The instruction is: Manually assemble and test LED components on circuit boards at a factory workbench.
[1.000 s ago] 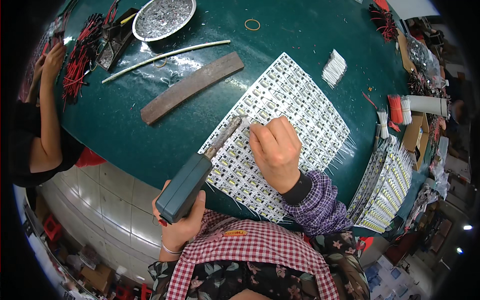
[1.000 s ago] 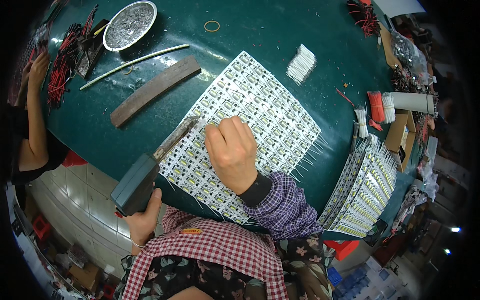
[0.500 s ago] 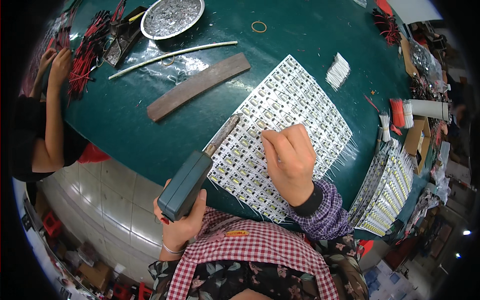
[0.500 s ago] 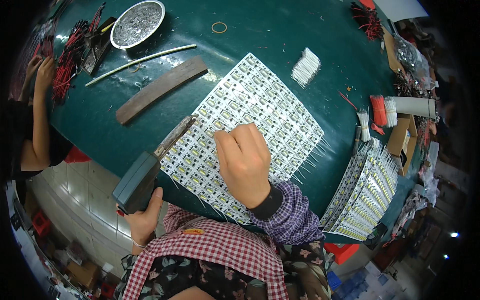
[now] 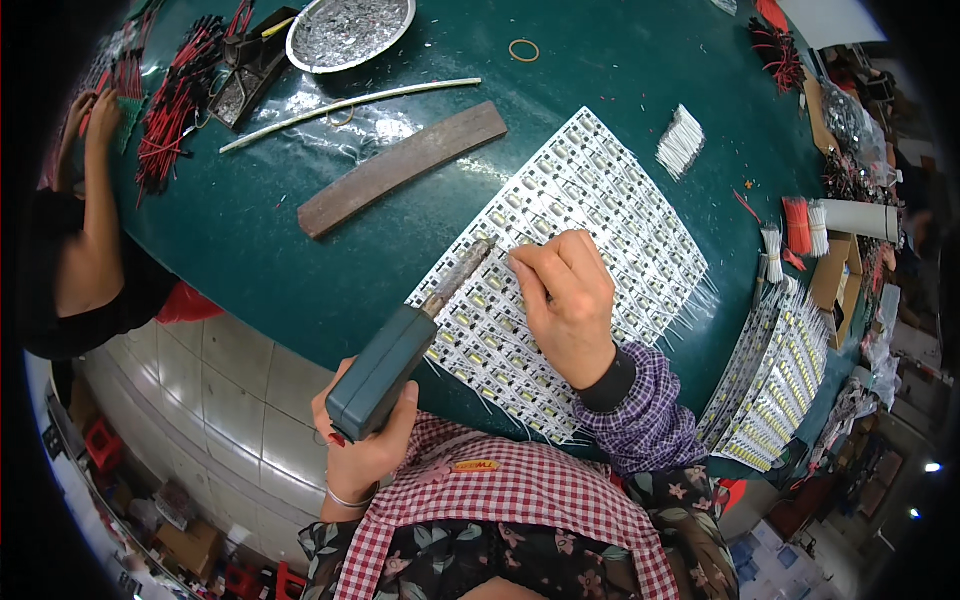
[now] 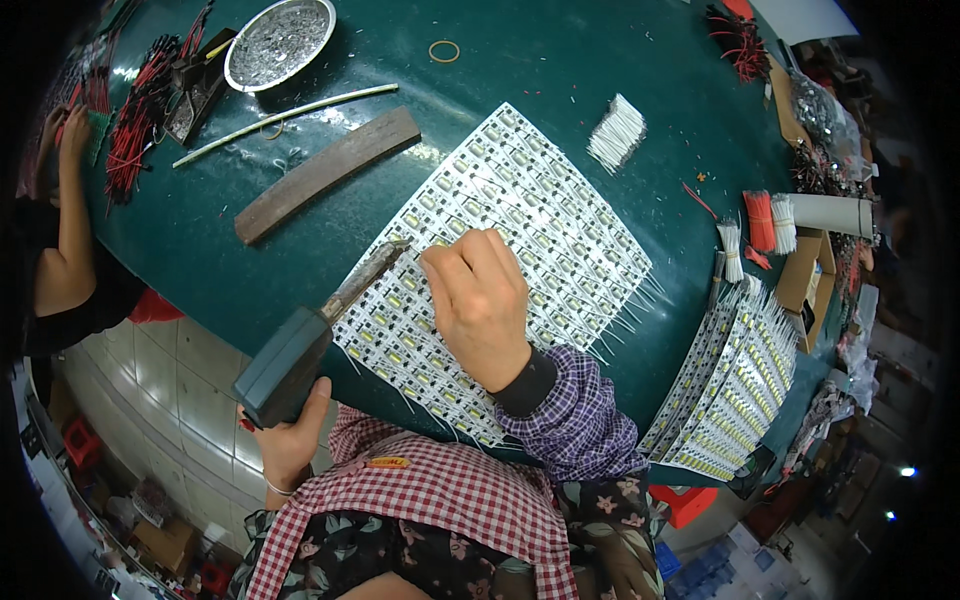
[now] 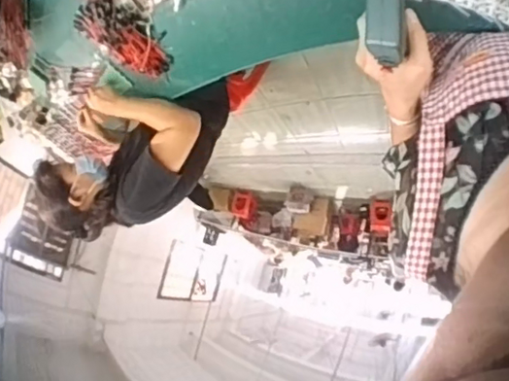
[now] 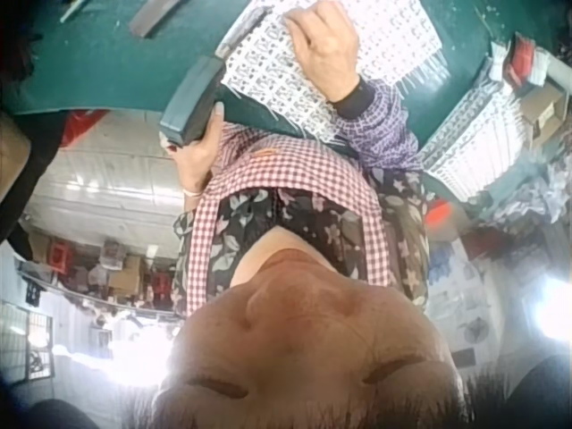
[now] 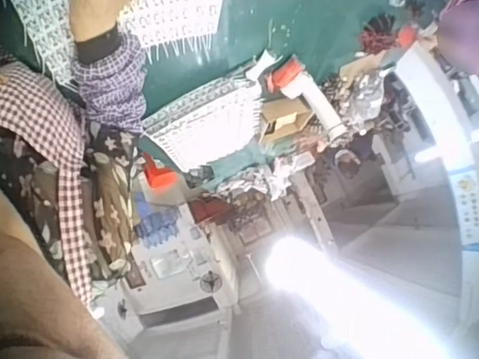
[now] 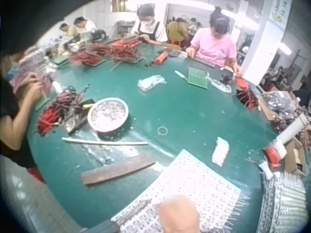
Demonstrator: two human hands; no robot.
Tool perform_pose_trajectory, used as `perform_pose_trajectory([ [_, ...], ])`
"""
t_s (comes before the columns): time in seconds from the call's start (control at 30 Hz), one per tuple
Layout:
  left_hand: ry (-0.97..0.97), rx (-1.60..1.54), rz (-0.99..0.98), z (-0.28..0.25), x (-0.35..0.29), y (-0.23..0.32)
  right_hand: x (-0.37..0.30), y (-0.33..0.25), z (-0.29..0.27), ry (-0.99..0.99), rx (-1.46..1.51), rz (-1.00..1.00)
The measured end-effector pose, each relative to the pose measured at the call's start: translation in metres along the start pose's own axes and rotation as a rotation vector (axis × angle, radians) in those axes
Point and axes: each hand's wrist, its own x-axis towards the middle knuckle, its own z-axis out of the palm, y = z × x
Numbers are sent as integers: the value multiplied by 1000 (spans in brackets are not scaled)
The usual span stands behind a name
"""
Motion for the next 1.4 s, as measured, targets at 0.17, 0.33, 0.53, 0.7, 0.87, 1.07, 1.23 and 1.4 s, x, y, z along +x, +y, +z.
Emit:
perform_pose_trajectory([
  [0.17,-7,-72,-54,2,0,2,1,-1,-1,-13,-8,4],
  [0.33,-17,-94,-92,1,0,4,1,-1,-1,-17,-16,6],
  [0.53,29,-107,-88,-3,-21,-19,2,-3,-1,-24,-16,22],
  [0.7,60,-183,-185,-4,-21,-13,0,-2,0,-12,-9,17],
  [0.87,129,-185,-286,2,-13,0,5,-4,-12,-9,62,47],
  [1.07,146,-292,-271,5,-14,-8,27,59,-71,190,-197,90],
  [1.23,127,-279,-258,5,-14,-14,35,120,-94,197,-375,208],
  [1.4,149,-340,-333,4,-10,-3,42,137,-88,134,-366,185],
])
